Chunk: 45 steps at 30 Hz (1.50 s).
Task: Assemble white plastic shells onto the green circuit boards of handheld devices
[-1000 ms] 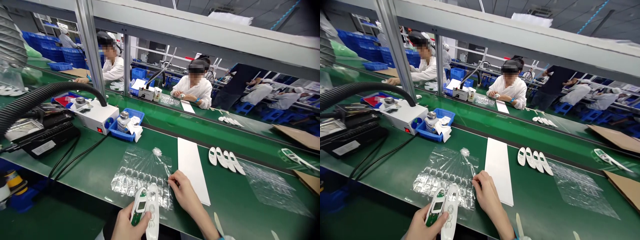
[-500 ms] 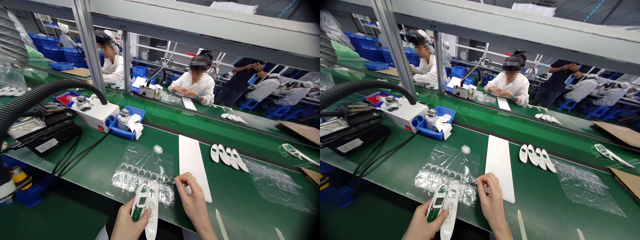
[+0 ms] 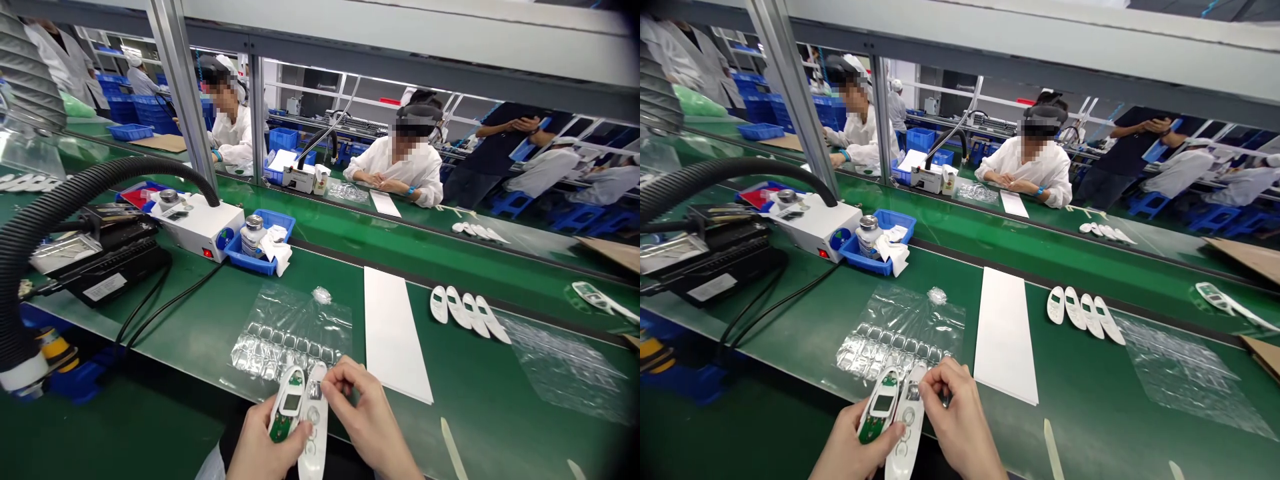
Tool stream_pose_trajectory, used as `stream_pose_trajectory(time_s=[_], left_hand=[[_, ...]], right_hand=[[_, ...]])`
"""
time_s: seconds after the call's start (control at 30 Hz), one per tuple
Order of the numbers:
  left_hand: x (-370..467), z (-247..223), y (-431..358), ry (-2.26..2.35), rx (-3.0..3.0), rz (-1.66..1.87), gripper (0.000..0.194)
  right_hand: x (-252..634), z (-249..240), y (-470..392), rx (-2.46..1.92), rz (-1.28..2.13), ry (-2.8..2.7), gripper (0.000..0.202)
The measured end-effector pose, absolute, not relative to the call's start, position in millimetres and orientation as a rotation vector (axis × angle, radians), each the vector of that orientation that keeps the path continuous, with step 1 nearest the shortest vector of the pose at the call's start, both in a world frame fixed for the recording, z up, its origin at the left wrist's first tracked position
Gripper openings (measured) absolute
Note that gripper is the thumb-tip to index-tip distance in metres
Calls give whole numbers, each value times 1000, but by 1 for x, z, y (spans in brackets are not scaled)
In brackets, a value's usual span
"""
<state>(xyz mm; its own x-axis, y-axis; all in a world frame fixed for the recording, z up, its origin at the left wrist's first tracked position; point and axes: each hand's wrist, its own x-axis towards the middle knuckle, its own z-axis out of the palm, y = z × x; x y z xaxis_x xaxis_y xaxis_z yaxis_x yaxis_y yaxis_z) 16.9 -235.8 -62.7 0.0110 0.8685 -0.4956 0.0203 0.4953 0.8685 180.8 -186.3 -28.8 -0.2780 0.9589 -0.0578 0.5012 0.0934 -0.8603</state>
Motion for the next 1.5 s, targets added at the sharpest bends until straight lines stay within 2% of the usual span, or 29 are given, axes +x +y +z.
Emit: stream_pose_trajectory(time_s=[0.87,1.07,1.23,1.37,1.5], left_hand=[[16,-58,-239,1448,711,953,24],[7,-54,-240,1386,763,892,28],[-7,-52,-246,1394,781,944,27],[-23,-47,-258,1414,757,1038,26],[-58,-48,-273,1332,618,1229,45]], right_hand=[[171,-37,-195,-1482,1036,-1815,21],[164,-35,-199,-1524,1246,-1662,23],[146,-42,-204,-1435,1260,-1547,25],[113,-52,-217,-1208,1668,-1236,37],[67,-60,-232,-1129,1793,-1081,49]])
